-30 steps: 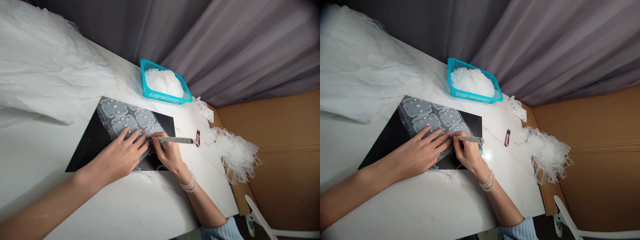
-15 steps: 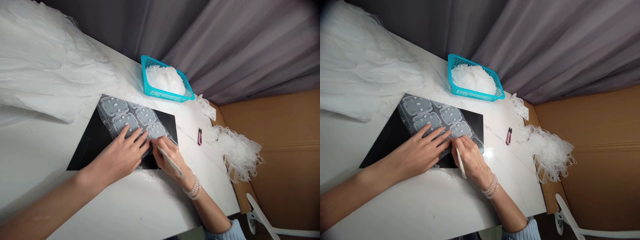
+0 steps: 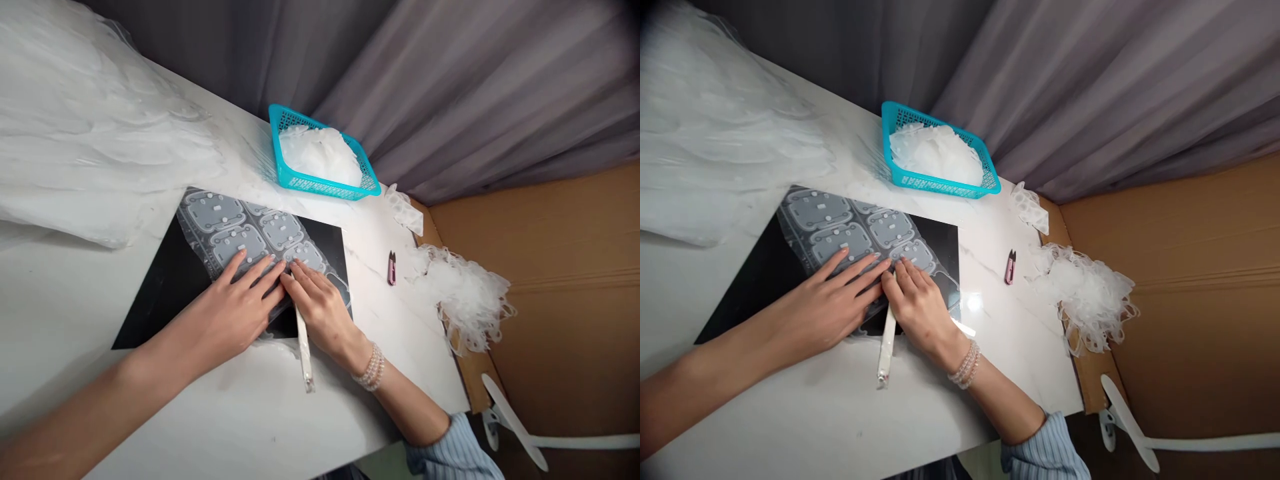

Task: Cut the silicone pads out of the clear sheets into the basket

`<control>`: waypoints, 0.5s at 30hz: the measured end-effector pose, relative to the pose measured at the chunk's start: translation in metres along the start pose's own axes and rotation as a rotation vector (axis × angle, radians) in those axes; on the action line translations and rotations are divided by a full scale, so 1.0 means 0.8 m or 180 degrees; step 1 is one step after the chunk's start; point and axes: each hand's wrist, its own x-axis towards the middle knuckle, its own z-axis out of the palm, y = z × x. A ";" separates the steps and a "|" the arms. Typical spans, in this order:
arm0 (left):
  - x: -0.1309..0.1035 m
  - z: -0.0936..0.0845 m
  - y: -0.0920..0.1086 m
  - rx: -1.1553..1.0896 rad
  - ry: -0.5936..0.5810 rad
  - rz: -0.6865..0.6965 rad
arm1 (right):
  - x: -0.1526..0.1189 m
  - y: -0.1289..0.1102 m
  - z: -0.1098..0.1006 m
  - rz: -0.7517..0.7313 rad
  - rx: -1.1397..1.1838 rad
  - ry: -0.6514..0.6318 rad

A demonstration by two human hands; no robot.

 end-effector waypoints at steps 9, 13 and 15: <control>-0.004 0.006 -0.001 -0.0027 -0.0031 -0.0028 | -0.010 0.089 -0.041 0.2294 0.3167 0.1429; -0.006 0.009 -0.002 -0.0161 -0.0039 -0.0107 | -0.056 0.183 -0.076 0.2921 0.3633 0.1730; -0.007 0.011 -0.002 -0.0211 -0.0008 -0.0119 | -0.078 0.212 -0.086 0.2967 0.3619 0.1705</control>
